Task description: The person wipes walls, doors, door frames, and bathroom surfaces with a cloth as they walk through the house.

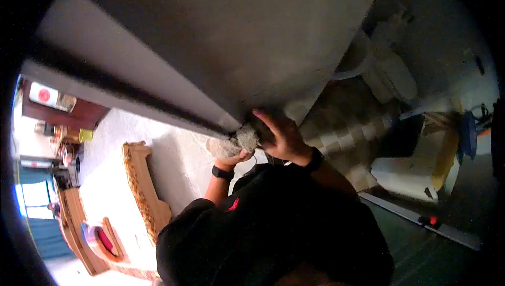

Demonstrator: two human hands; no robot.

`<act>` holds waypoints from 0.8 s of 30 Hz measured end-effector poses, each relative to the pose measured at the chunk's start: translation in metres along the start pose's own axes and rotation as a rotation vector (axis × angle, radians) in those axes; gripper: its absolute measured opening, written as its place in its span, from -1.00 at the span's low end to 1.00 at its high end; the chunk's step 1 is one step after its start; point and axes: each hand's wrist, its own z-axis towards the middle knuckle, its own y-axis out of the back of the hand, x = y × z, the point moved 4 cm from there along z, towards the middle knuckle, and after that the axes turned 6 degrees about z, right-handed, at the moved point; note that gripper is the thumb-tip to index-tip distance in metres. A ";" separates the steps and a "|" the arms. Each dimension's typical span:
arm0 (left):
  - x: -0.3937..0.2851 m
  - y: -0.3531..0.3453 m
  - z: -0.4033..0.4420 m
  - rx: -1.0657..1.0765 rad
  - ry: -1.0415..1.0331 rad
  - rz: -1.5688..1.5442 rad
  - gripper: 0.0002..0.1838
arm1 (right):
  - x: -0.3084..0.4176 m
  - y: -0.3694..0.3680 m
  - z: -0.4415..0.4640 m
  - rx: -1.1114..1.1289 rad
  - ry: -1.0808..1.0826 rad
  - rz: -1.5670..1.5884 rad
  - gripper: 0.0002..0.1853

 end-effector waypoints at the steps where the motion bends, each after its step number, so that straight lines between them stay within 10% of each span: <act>1: 0.016 0.029 0.023 -0.103 0.076 -0.006 -0.46 | 0.010 0.005 0.014 -0.041 0.189 -0.061 -0.35; 10: 0.083 0.082 0.097 -0.586 1.068 -0.881 -0.51 | 0.033 0.025 0.087 -0.027 0.438 0.147 -0.44; 24: 0.065 0.149 0.103 -0.544 0.891 -0.418 -0.37 | -0.007 0.004 0.049 -0.017 0.377 0.083 -0.49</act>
